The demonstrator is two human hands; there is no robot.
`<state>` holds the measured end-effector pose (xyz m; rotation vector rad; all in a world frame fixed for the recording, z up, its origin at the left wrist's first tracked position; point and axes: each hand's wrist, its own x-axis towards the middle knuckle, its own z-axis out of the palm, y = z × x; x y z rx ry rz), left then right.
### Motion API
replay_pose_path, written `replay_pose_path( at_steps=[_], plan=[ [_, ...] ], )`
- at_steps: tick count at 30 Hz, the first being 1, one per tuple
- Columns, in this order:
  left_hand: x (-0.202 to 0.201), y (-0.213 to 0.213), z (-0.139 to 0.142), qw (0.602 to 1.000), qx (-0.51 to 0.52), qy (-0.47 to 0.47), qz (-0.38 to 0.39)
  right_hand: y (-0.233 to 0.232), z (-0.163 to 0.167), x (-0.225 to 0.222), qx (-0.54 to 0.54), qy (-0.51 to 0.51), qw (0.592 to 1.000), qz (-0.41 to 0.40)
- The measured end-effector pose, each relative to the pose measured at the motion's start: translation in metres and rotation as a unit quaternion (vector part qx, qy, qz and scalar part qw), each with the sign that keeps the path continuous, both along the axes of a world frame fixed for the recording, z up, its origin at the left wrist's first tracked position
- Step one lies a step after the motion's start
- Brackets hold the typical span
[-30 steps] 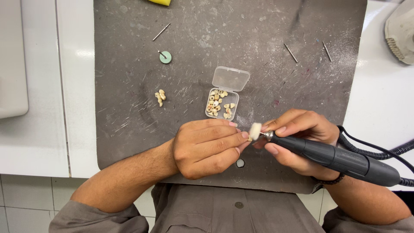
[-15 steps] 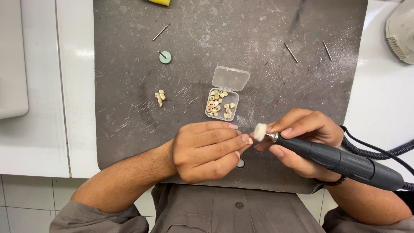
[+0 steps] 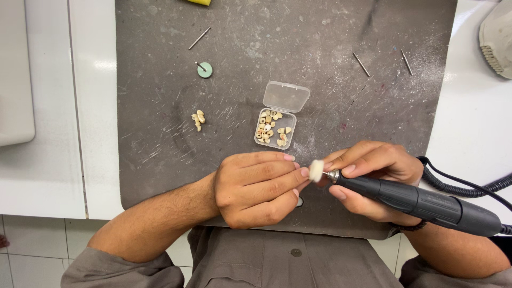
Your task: The person holds small acrylic denture teeth one at a time against the spinning felt buffing wheel of a rotary tool, polishing their surfaces. They rotate each tooth to polish different sides, place finished teeth on the bench or in a small plastic container, and pick up new teeth to continue polishing.
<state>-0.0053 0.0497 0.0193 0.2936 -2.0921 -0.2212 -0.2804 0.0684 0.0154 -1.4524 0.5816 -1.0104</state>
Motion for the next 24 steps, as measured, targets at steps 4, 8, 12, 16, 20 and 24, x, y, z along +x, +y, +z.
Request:
replay_pose_path(
  at_steps=[4,8,12,16,20,24],
  plan=[
    [0.0002,0.0003,-0.0005,1.000,0.002,-0.002,0.000,0.0005,-0.0004,0.0019,-0.001,-0.013,1.000,0.000],
    [0.0015,0.0004,-0.0007,1.000,0.009,-0.006,-0.004,0.0001,-0.0011,0.0011,-0.008,-0.014,1.000,0.004],
    [0.0009,0.0011,-0.0017,1.000,0.009,-0.001,-0.006,0.0025,-0.0002,-0.0018,0.042,-0.017,0.999,-0.007],
    [0.0005,0.0007,-0.0027,1.000,0.008,-0.001,-0.004,0.0013,-0.0035,-0.0005,0.033,0.003,0.999,-0.013],
    [-0.0008,0.0015,-0.0021,1.000,0.011,0.002,0.004,0.0011,-0.0031,-0.0002,-0.002,0.000,1.000,-0.001],
    [-0.0009,-0.0001,0.0000,1.000,0.008,0.003,0.002,0.0018,-0.0017,-0.0011,0.014,-0.007,1.000,-0.001]
  ],
)
